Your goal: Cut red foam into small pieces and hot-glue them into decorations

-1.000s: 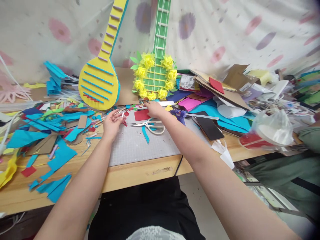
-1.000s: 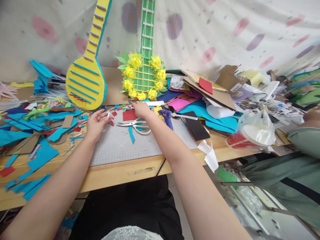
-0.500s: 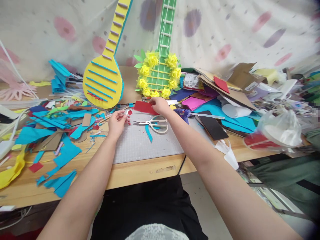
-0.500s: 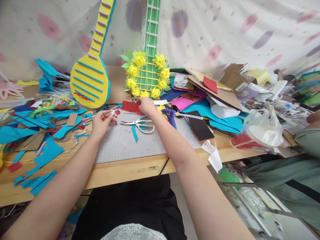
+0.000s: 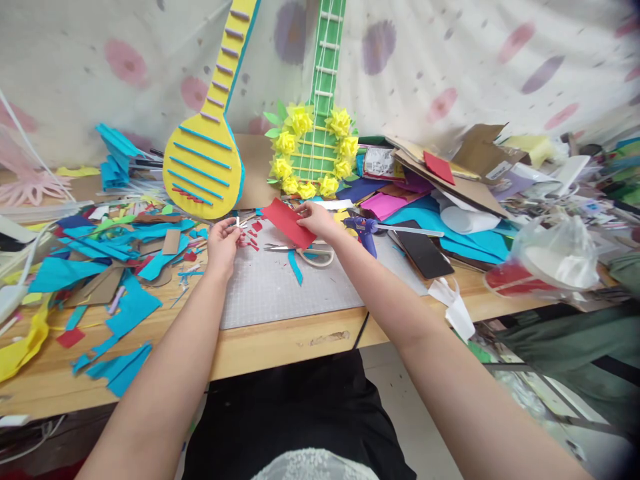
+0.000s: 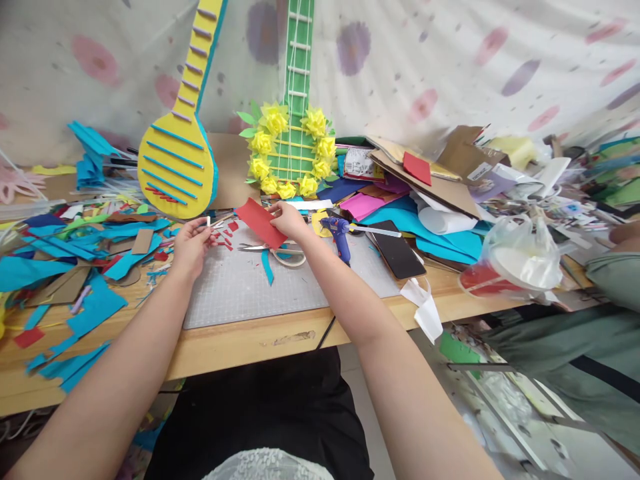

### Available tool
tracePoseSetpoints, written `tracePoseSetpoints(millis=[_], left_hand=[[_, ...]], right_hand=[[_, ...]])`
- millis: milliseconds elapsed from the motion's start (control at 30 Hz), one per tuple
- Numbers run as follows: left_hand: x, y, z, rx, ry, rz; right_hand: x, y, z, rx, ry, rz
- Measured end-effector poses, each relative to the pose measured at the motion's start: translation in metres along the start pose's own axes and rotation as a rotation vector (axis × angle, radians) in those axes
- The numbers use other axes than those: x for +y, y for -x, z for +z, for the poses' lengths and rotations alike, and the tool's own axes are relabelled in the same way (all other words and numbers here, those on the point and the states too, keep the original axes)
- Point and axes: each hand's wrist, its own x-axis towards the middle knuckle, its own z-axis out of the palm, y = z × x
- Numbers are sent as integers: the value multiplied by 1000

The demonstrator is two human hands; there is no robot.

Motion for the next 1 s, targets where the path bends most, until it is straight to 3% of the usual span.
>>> tracePoseSetpoints(millis=[100, 200, 300, 433, 567, 700, 867, 1000], left_hand=[[-1, 0, 0, -15, -48, -3], [-2, 1, 0, 17, -86, 9], [-2, 2, 0, 27, -89, 34], [-2, 2, -1, -6, -79, 31], [-2, 1, -2, -49, -90, 15], [1, 3, -4, -116, -45, -62], [8, 11, -3, -372, 48, -317], [6, 18, 2, -484, 13, -361]], right_hand=[[-5, 8, 4, 111, 353, -31], [-16, 6, 16, 225, 555, -169], [-28, -6, 39, 158, 522, -272], [-39, -24, 74, 90, 455, -226], [-43, -31, 89, 111, 466, -197], [-38, -29, 84, 79, 229, -188], [-21, -11, 68, -43, -239, -196], [-12, 11, 56, -46, -371, -214]])
